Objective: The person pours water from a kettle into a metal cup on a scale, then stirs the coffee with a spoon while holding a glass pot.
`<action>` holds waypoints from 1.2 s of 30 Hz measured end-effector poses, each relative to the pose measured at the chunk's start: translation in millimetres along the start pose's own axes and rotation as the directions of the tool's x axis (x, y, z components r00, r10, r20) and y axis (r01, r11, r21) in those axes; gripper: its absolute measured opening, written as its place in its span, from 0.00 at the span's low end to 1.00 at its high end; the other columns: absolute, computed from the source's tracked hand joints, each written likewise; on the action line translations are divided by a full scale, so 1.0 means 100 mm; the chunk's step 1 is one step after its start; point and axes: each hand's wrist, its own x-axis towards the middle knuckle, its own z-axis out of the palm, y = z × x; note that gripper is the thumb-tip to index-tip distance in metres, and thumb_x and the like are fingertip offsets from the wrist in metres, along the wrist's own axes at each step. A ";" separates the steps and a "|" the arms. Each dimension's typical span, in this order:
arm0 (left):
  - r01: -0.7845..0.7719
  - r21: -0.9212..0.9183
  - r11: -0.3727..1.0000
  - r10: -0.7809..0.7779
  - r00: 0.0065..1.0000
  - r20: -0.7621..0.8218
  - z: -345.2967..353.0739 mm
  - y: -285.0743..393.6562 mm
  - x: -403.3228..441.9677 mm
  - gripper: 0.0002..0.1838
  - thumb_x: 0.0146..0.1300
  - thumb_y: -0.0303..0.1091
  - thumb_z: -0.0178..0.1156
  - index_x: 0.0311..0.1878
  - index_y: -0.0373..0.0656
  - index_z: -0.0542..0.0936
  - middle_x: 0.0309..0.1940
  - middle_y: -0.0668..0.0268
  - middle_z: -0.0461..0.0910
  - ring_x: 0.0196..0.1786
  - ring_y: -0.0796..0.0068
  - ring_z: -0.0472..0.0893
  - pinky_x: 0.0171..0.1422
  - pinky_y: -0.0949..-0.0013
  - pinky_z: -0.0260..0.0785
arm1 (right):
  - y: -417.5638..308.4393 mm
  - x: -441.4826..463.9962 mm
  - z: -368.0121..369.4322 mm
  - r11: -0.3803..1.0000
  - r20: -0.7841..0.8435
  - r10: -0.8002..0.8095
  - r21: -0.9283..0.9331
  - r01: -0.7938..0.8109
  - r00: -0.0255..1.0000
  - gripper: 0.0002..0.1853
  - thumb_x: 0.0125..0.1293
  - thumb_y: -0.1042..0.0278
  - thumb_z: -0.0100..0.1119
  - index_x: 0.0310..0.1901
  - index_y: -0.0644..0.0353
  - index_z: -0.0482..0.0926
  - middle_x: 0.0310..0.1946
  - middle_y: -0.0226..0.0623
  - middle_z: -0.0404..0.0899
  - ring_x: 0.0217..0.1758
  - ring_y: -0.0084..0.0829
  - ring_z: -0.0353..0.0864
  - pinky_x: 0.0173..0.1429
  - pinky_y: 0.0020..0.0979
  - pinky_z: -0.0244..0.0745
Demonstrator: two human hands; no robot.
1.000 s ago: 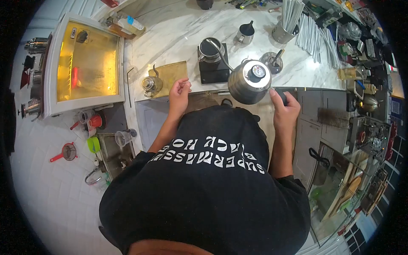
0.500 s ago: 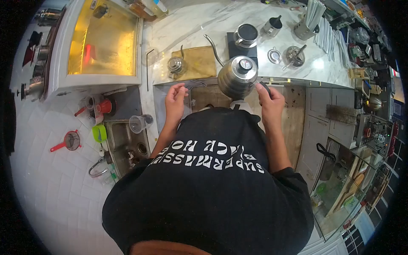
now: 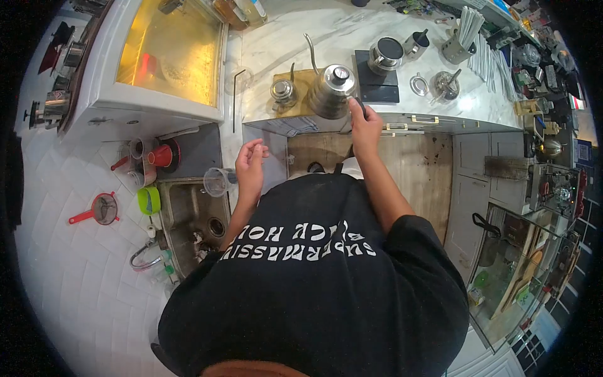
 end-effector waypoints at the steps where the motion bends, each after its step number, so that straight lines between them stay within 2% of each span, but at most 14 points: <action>1: -0.009 -0.002 1.000 0.009 1.000 -0.001 -0.03 -0.02 -0.02 0.15 0.78 0.39 0.56 0.58 0.41 0.79 0.45 0.67 0.84 0.44 0.80 0.81 0.49 0.73 0.69 | 0.01 0.00 0.07 1.000 -0.016 0.003 0.010 -0.003 1.000 0.21 0.70 0.52 0.70 0.25 0.57 0.78 0.20 0.18 0.69 0.23 0.13 0.61 0.27 0.24 0.53; 13: -0.025 -0.040 0.999 0.026 0.999 0.023 -0.18 -0.06 -0.09 0.14 0.78 0.35 0.56 0.59 0.38 0.78 0.44 0.65 0.84 0.43 0.81 0.79 0.48 0.75 0.68 | 0.25 0.27 0.53 0.997 -0.079 -0.027 -0.072 0.021 0.997 0.22 0.67 0.52 0.72 0.24 0.62 0.80 0.21 0.17 0.67 0.26 0.15 0.60 0.29 0.27 0.55; 16: -0.011 -0.037 0.999 0.012 1.000 0.022 -0.18 -0.03 -0.09 0.14 0.78 0.34 0.56 0.59 0.38 0.78 0.45 0.65 0.83 0.43 0.81 0.79 0.48 0.75 0.68 | 0.30 0.21 0.58 0.987 -0.093 -0.039 -0.159 0.024 0.995 0.22 0.67 0.52 0.72 0.25 0.63 0.80 0.21 0.17 0.67 0.26 0.15 0.60 0.29 0.26 0.56; 22: -0.009 -0.018 1.000 0.010 0.999 0.053 -0.15 -0.03 -0.06 0.14 0.78 0.34 0.56 0.59 0.38 0.78 0.44 0.65 0.84 0.44 0.81 0.79 0.49 0.75 0.69 | 0.42 0.11 0.54 0.988 -0.046 -0.062 -0.146 0.055 0.997 0.22 0.69 0.52 0.69 0.26 0.62 0.79 0.22 0.19 0.68 0.27 0.15 0.62 0.31 0.27 0.58; 26: 0.002 -0.025 1.000 0.000 0.998 0.065 -0.05 0.03 -0.04 0.14 0.78 0.35 0.56 0.59 0.38 0.79 0.44 0.66 0.83 0.44 0.81 0.79 0.49 0.74 0.69 | 0.45 0.13 0.47 0.983 0.040 -0.065 -0.168 0.071 0.997 0.22 0.71 0.53 0.68 0.26 0.62 0.78 0.22 0.19 0.68 0.28 0.16 0.61 0.31 0.27 0.58; 28: 0.027 -0.048 0.998 -0.023 0.997 0.080 -0.01 0.06 -0.02 0.13 0.76 0.33 0.59 0.57 0.35 0.78 0.44 0.63 0.82 0.45 0.79 0.79 0.54 0.74 0.73 | 0.44 0.13 0.45 0.983 0.062 -0.055 -0.169 0.064 0.997 0.22 0.71 0.53 0.68 0.26 0.62 0.77 0.22 0.19 0.68 0.28 0.16 0.61 0.31 0.27 0.58; 31: 0.014 -0.071 0.997 -0.007 0.995 0.098 0.05 0.02 0.03 0.13 0.76 0.33 0.59 0.57 0.35 0.78 0.44 0.64 0.82 0.45 0.79 0.79 0.54 0.74 0.73 | 0.51 0.18 0.38 0.975 0.110 -0.078 -0.201 0.099 0.991 0.22 0.74 0.52 0.65 0.25 0.57 0.73 0.20 0.19 0.66 0.25 0.13 0.59 0.29 0.25 0.53; 33: -0.003 -0.070 0.998 0.010 0.995 0.100 0.11 -0.01 0.07 0.13 0.77 0.34 0.58 0.57 0.37 0.79 0.44 0.65 0.83 0.45 0.80 0.79 0.51 0.74 0.71 | 0.54 0.22 0.29 0.957 0.166 -0.081 -0.261 0.123 0.983 0.17 0.74 0.55 0.65 0.34 0.59 0.77 0.27 0.23 0.74 0.29 0.14 0.66 0.32 0.23 0.61; 34: -0.021 -0.065 0.998 0.027 0.995 0.098 0.14 -0.02 0.08 0.14 0.77 0.36 0.57 0.58 0.39 0.79 0.44 0.66 0.83 0.44 0.80 0.80 0.49 0.75 0.69 | 0.52 0.21 0.26 0.956 0.166 -0.081 -0.265 0.123 0.983 0.17 0.74 0.55 0.65 0.34 0.59 0.77 0.27 0.23 0.74 0.29 0.14 0.66 0.32 0.23 0.61; 36: -0.021 -0.074 0.997 0.028 0.995 0.093 0.21 0.01 0.11 0.14 0.77 0.36 0.57 0.58 0.39 0.79 0.44 0.66 0.84 0.44 0.80 0.80 0.49 0.75 0.69 | 0.46 0.12 0.18 0.978 0.089 -0.089 -0.182 0.104 0.992 0.19 0.70 0.54 0.68 0.46 0.64 0.79 0.38 0.32 0.80 0.36 0.22 0.77 0.39 0.28 0.72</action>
